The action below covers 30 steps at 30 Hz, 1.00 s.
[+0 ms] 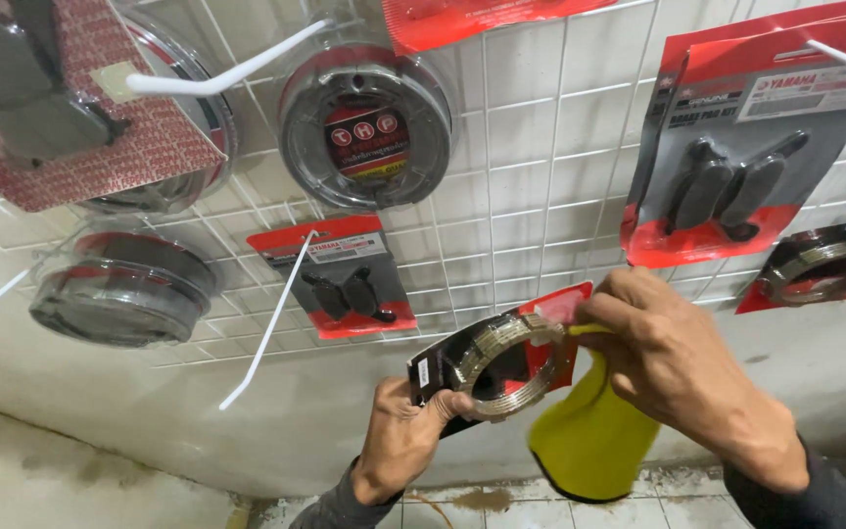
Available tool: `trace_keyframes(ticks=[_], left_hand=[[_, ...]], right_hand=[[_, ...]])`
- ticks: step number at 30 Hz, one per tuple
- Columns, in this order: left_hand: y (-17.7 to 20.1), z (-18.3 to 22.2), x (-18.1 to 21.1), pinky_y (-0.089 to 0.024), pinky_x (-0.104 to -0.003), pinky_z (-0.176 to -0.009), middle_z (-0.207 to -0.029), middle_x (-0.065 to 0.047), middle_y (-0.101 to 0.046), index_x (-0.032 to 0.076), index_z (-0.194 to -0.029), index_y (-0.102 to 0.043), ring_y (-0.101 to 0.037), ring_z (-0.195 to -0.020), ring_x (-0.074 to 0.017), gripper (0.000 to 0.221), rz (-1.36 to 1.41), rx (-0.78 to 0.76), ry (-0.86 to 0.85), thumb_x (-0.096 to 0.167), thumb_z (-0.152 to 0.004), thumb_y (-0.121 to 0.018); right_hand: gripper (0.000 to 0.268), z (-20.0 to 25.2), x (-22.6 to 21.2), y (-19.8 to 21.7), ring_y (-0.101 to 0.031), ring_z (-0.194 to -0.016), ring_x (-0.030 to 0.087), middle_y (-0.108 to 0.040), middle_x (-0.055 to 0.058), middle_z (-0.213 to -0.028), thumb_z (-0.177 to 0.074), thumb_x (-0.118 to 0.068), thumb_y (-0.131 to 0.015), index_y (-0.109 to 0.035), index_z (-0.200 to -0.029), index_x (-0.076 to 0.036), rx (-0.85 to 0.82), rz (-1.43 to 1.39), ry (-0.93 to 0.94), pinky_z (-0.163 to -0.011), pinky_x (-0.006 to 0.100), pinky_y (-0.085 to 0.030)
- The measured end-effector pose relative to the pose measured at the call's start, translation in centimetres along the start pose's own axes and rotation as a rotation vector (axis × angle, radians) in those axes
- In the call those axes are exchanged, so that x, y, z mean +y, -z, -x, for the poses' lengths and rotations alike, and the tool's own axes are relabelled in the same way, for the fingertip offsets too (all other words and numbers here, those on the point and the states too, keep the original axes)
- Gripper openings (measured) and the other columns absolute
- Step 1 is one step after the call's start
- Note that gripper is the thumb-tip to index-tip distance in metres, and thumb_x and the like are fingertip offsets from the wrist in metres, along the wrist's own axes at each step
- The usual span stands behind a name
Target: Cleaning dust off packaged motorcycle clutch plates using a cloth.
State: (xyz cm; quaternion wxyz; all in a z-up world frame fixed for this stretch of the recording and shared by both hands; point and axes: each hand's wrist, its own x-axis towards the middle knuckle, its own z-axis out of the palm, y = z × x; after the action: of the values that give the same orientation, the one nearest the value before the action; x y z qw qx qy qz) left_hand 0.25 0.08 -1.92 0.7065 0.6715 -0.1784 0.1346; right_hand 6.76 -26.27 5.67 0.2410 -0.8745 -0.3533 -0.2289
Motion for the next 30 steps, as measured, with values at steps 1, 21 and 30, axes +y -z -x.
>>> trace_keyframes(ticks=[1, 21, 30], left_hand=[[0.0, -0.1, 0.2, -0.060, -0.028, -0.064, -0.077, -0.007, -0.078, -0.005, -0.087, -0.076, -0.070, -0.065, -0.0131, 0.008, 0.002, 0.002, -0.002, -0.009, -0.085, -0.069], [-1.5, -0.1, -1.6, -0.057, -0.030, -0.080, -0.105, -0.012, -0.077, -0.009, -0.112, -0.072, -0.069, -0.085, -0.0168, 0.023, 0.321, 0.182, -0.060, 0.001, -0.091, -0.071], [-1.6, -0.1, -2.2, -0.052, -0.033, -0.092, -0.117, -0.013, -0.073, -0.008, -0.123, -0.067, -0.066, -0.099, -0.0193, 0.033, 0.409, 0.212, -0.106, 0.000, -0.092, -0.069]], right_hand=[[0.022, 0.0, -0.4, -0.4, -0.059, -0.072, 0.022, -0.059, 0.001, -0.087, -0.072, -0.006, -0.071, -0.069, -0.092, -0.014, -0.001, 0.002, 0.002, -0.061, 0.037, -0.048], [0.030, 1.8, -3.3, -4.7, -0.049, -0.064, 0.014, -0.062, 0.009, -0.093, -0.083, 0.005, -0.075, -0.074, -0.112, 0.003, 0.539, -0.315, -0.243, -0.054, 0.025, -0.041], [0.007, 0.3, -1.3, -2.0, -0.059, -0.062, 0.020, -0.063, 0.004, -0.081, -0.078, -0.003, -0.070, -0.070, -0.085, -0.005, 0.189, -0.223, -0.138, -0.057, 0.032, -0.048]])
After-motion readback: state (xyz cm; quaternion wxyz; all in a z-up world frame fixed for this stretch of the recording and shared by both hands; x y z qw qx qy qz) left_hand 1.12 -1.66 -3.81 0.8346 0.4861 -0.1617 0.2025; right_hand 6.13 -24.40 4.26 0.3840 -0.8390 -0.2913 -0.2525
